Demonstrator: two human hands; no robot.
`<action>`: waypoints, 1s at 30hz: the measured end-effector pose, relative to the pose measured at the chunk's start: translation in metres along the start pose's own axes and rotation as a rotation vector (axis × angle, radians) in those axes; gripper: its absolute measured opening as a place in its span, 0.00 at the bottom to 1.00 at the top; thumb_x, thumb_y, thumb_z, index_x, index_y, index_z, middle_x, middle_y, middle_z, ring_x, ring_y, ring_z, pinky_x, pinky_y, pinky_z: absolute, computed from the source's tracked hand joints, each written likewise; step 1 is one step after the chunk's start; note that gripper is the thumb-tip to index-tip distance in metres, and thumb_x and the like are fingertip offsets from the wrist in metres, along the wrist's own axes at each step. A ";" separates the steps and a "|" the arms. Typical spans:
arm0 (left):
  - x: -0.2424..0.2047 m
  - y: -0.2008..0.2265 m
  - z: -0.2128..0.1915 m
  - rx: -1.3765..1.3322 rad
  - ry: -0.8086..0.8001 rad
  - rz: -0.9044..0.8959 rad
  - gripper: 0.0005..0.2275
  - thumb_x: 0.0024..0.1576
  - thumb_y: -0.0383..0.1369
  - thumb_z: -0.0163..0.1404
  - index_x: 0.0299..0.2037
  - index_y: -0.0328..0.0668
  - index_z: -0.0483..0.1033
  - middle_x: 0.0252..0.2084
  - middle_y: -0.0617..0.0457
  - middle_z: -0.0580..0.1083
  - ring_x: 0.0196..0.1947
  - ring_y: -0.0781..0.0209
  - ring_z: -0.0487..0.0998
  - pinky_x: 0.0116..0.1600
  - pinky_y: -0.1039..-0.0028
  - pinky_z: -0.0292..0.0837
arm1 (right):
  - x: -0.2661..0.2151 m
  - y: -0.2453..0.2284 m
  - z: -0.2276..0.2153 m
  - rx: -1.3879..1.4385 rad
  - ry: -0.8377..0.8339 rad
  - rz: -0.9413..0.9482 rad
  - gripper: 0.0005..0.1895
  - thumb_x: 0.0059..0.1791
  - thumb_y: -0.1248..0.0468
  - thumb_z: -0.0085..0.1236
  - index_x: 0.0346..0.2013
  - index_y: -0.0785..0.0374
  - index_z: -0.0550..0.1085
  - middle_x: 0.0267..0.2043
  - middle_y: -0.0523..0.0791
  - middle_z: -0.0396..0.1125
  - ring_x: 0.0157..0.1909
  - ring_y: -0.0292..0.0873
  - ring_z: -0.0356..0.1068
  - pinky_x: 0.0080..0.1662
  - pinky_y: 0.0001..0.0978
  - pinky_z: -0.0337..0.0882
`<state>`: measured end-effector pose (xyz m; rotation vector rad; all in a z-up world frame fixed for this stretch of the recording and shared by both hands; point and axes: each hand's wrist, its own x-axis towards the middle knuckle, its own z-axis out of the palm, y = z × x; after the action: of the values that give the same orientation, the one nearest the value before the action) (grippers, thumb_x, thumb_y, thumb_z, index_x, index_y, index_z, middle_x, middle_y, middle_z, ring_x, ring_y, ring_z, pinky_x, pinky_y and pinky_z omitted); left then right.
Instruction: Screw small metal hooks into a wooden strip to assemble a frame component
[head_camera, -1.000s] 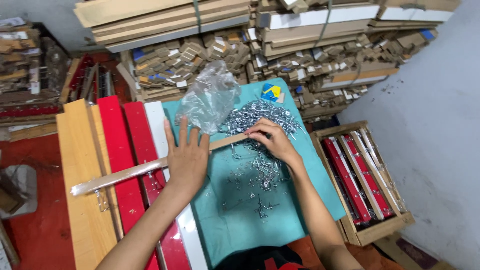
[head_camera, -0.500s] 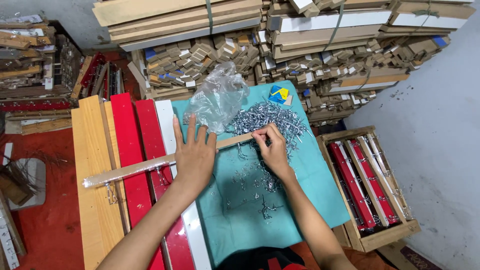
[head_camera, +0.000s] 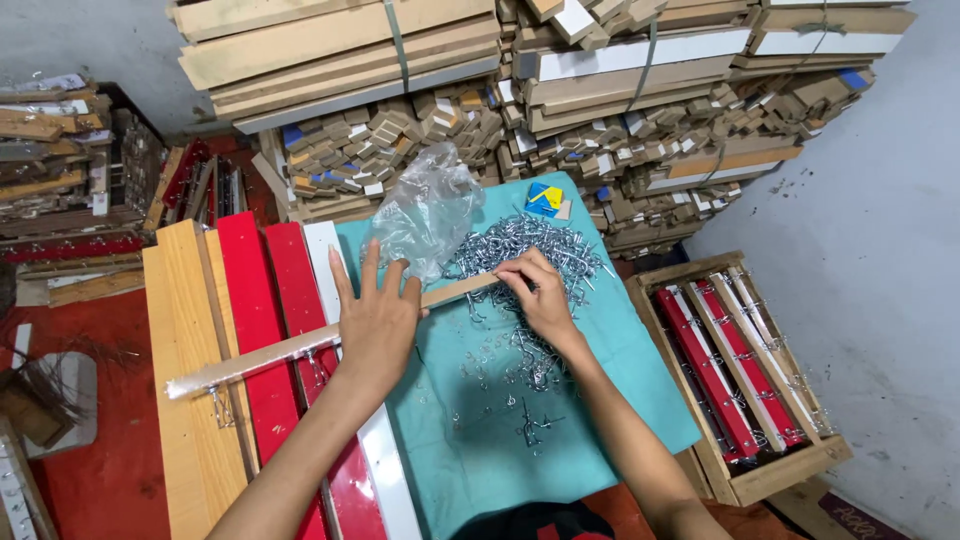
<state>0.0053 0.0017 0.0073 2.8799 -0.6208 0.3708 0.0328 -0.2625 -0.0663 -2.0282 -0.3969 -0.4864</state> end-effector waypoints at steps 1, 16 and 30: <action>-0.002 0.000 -0.003 0.002 0.001 0.002 0.16 0.51 0.37 0.60 0.46 0.40 0.79 0.57 0.41 0.73 0.73 0.33 0.58 0.72 0.29 0.21 | 0.003 -0.002 -0.001 0.001 0.003 -0.001 0.04 0.52 0.65 0.61 0.40 0.58 0.82 0.32 0.48 0.66 0.35 0.48 0.69 0.43 0.41 0.69; 0.014 0.007 -0.035 0.073 0.146 0.028 0.12 0.54 0.43 0.56 0.39 0.44 0.78 0.56 0.55 0.73 0.73 0.37 0.60 0.70 0.24 0.29 | 0.044 -0.035 -0.038 0.012 0.065 -0.076 0.07 0.53 0.66 0.59 0.44 0.56 0.82 0.33 0.45 0.67 0.38 0.44 0.70 0.46 0.37 0.71; 0.011 0.011 -0.032 -0.055 0.069 0.074 0.12 0.54 0.41 0.56 0.37 0.40 0.79 0.55 0.51 0.71 0.72 0.35 0.59 0.70 0.24 0.27 | 0.034 -0.029 -0.032 -0.053 0.013 -0.015 0.05 0.53 0.66 0.60 0.41 0.57 0.82 0.32 0.48 0.67 0.36 0.48 0.69 0.44 0.42 0.70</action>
<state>0.0042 -0.0055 0.0422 2.7848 -0.7155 0.4544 0.0431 -0.2739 -0.0135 -2.0737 -0.3959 -0.5239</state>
